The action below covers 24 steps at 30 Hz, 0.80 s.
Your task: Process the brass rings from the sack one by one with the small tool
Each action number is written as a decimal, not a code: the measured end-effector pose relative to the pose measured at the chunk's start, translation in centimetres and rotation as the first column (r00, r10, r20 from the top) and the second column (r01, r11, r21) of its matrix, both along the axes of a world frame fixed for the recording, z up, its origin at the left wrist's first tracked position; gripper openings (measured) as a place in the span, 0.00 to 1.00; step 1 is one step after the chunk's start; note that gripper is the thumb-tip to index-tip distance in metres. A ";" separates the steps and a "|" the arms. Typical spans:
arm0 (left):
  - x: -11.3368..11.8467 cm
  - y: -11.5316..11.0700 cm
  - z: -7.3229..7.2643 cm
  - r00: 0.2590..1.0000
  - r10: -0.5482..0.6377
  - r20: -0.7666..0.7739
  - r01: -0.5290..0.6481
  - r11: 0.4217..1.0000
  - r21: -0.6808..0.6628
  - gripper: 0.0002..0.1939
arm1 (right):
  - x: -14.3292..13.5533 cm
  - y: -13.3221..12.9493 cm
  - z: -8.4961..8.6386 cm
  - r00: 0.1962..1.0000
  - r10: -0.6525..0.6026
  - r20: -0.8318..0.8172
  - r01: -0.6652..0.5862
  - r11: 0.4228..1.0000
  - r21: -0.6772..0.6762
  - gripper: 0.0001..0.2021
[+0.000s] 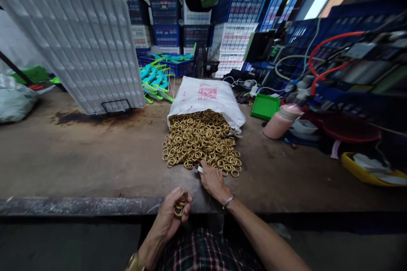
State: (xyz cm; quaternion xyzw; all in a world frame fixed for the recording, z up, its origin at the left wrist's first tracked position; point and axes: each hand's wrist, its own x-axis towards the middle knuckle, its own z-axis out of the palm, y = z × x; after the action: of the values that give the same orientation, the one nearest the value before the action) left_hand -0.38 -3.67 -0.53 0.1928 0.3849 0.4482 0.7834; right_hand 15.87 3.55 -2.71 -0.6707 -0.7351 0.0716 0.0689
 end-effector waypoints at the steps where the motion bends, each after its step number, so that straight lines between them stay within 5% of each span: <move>1: 0.0 0.0 -0.1 1.000 0.003 0.019 -0.003 1.000 -0.012 0.12 | 0.0 0.0 -0.1 1.000 0.009 -0.010 -0.009 1.000 0.004 0.10; 10: -0.4 0.9 -0.7 0.976 0.103 0.190 -0.065 0.978 -0.200 0.10 | 0.5 -1.4 0.9 0.976 0.130 -0.177 -0.121 0.991 0.059 0.08; 14: -0.2 1.3 -0.5 0.977 0.156 0.142 -0.123 0.967 -0.222 0.10 | 0.5 -1.7 0.7 0.962 0.144 -0.230 -0.134 0.989 0.059 0.10; 24: 1.0 1.5 -0.6 0.949 0.063 -0.309 -0.021 0.990 0.137 0.18 | -0.7 -2.8 1.8 0.715 0.235 -0.659 -0.239 0.967 0.086 0.06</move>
State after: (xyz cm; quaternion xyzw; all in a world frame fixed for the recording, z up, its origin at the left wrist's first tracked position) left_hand 0.60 -2.19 -1.14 0.3045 0.4777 0.4530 0.6884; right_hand 15.13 0.77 -0.87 -0.5016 -0.7418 0.3154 0.3141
